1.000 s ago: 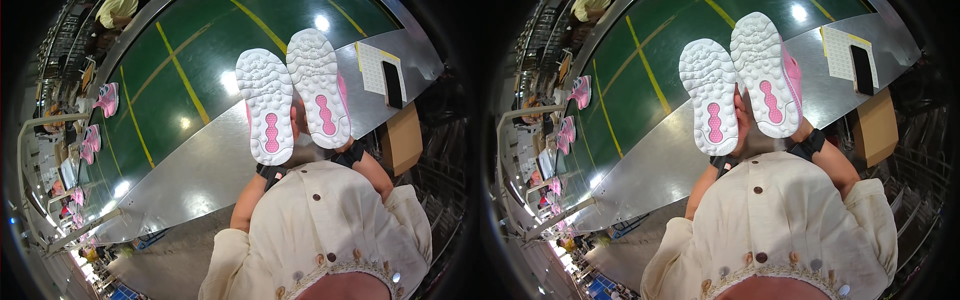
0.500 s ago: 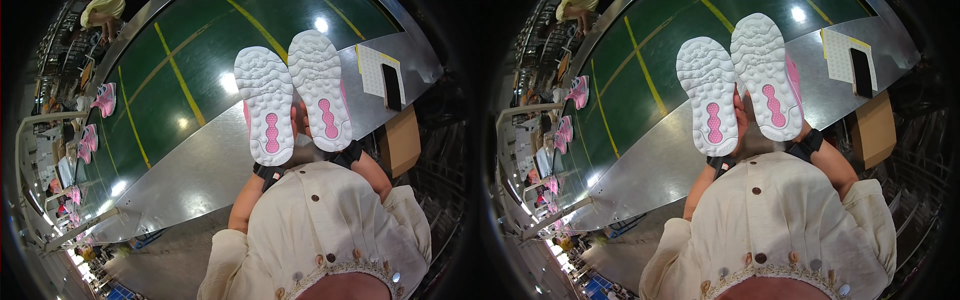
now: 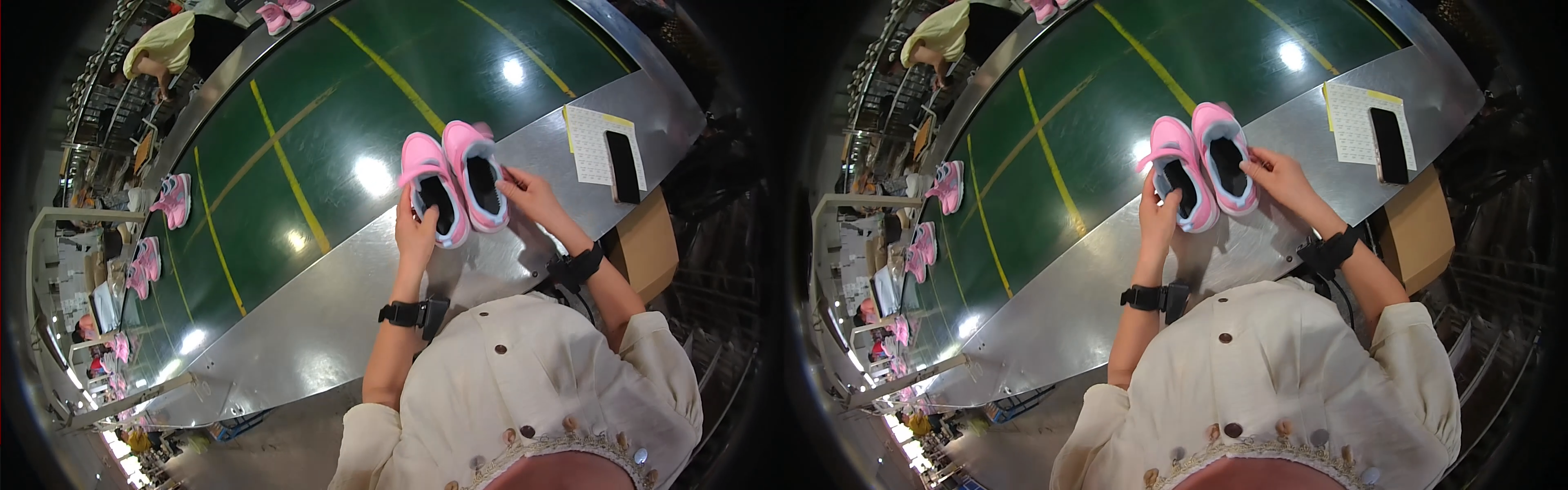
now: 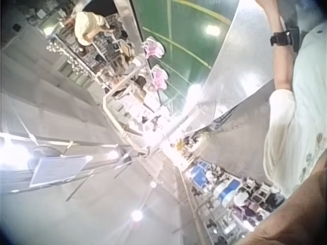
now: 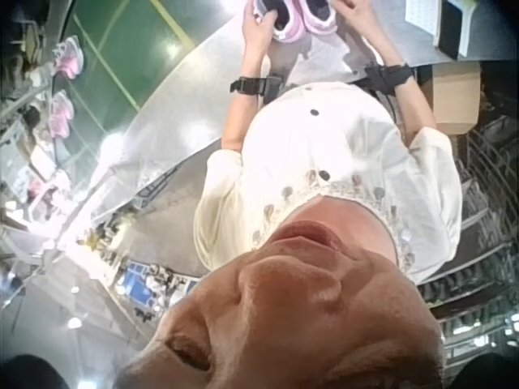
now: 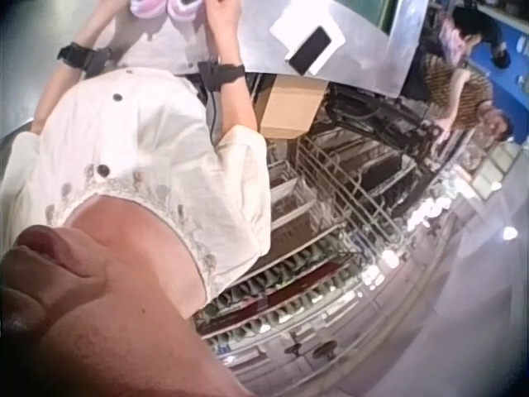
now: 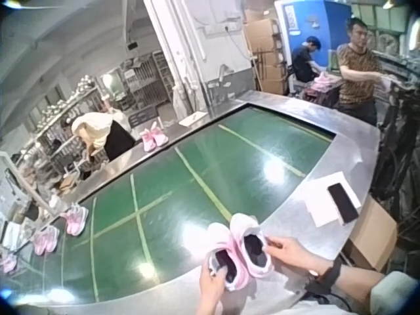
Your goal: Inspecting pairs of pink children's shoes and using a small tool to trim excess threads.
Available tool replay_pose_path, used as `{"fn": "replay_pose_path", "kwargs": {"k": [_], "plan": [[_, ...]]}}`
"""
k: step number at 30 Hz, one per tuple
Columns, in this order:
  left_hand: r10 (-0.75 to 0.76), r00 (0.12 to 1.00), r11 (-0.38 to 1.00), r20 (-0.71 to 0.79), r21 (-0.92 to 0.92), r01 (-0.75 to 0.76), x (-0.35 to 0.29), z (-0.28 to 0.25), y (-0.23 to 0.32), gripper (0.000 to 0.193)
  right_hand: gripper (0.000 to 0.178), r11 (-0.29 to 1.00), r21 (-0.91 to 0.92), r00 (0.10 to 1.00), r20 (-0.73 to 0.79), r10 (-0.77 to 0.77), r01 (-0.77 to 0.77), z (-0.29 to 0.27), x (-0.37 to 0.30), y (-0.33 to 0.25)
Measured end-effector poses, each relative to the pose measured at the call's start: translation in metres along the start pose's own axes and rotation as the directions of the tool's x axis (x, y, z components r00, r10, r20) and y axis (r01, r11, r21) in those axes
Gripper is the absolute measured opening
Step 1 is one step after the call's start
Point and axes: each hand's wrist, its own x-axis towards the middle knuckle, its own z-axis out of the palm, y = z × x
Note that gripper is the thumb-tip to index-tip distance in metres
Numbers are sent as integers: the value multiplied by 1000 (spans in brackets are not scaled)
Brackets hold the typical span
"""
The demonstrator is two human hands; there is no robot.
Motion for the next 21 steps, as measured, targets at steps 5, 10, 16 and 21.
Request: {"fn": "replay_pose_path", "kwargs": {"k": [5,10,16,21], "plan": [[-206,967,960,147,-162,229,-2,-25,9,42,26,989,-125,987,-134,-90,74,-22,-15,-38],[-158,982,955,107,-237,180,4,-37,9,33,26,840,-414,934,92,-345,351,-8,-35,-78],[64,983,985,-174,172,-34,50,-94,-18,23,35,614,-569,836,402,-374,548,11,-26,-93],[319,935,613,-155,786,-79,59,-170,-44,23,37,423,-693,810,534,-242,583,24,-9,-80]]}}
